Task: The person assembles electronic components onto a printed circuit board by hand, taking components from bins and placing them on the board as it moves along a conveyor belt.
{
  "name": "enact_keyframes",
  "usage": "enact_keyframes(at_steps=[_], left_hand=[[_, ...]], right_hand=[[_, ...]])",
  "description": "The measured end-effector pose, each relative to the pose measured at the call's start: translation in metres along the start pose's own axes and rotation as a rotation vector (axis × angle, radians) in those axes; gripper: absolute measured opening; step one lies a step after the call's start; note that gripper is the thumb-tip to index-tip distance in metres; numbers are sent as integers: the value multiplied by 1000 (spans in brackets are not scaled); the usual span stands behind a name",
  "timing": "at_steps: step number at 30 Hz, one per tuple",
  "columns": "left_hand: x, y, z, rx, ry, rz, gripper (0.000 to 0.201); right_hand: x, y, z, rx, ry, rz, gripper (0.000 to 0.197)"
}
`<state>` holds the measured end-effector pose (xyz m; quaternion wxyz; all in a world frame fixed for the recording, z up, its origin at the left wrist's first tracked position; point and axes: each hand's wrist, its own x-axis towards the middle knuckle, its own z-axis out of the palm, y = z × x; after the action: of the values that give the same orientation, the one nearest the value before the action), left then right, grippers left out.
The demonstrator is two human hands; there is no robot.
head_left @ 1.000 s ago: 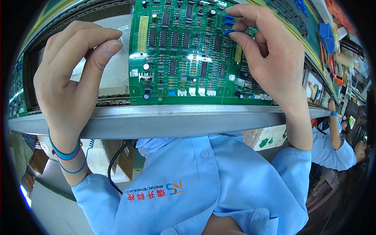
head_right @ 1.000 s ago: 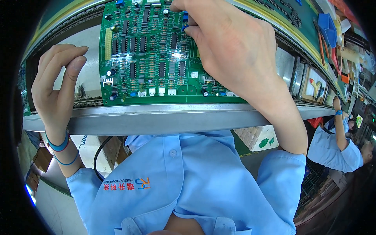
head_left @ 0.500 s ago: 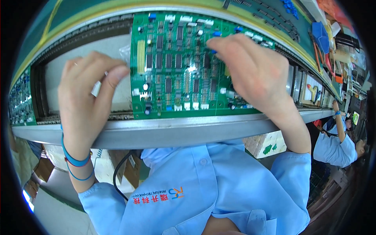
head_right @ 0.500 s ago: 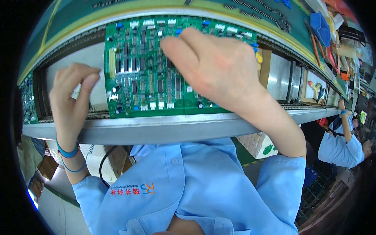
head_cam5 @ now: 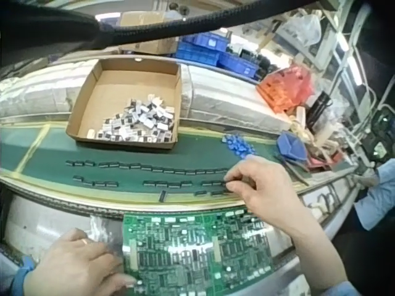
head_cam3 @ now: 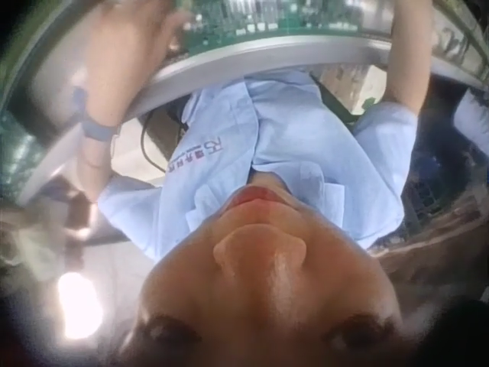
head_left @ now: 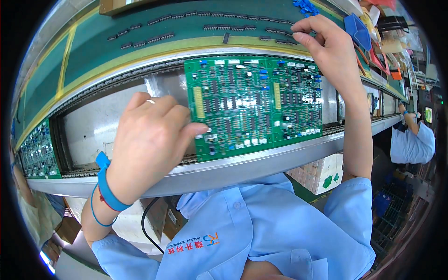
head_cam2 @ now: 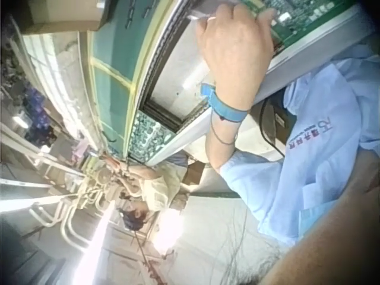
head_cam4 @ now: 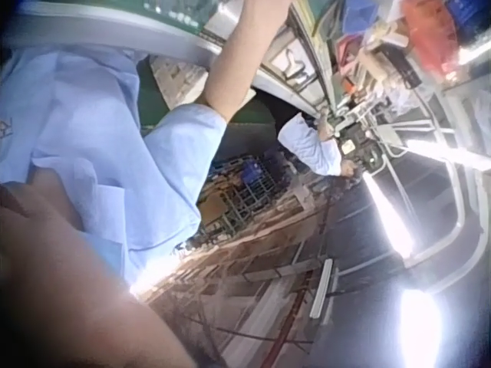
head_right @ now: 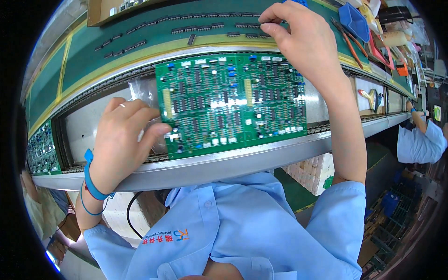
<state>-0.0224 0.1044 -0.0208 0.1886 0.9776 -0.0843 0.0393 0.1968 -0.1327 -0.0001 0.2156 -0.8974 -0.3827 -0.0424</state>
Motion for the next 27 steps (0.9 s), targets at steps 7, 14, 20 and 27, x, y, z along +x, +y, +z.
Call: enact_keyframes(at_steps=[7,14,20,27], left_hand=[[44,31,21,29,-46,224,27],[81,59,38,35,-64,330,31],[99,73,48,36,-73,426,31],[109,79,48,16,-118,447,28]], right_hand=[[-5,30,-15,-87,27,56,17],[-24,91,-44,-78,63,255,17],[-48,108,-34,-22,148,227,18],[-34,94,-16,100,14,145,23]])
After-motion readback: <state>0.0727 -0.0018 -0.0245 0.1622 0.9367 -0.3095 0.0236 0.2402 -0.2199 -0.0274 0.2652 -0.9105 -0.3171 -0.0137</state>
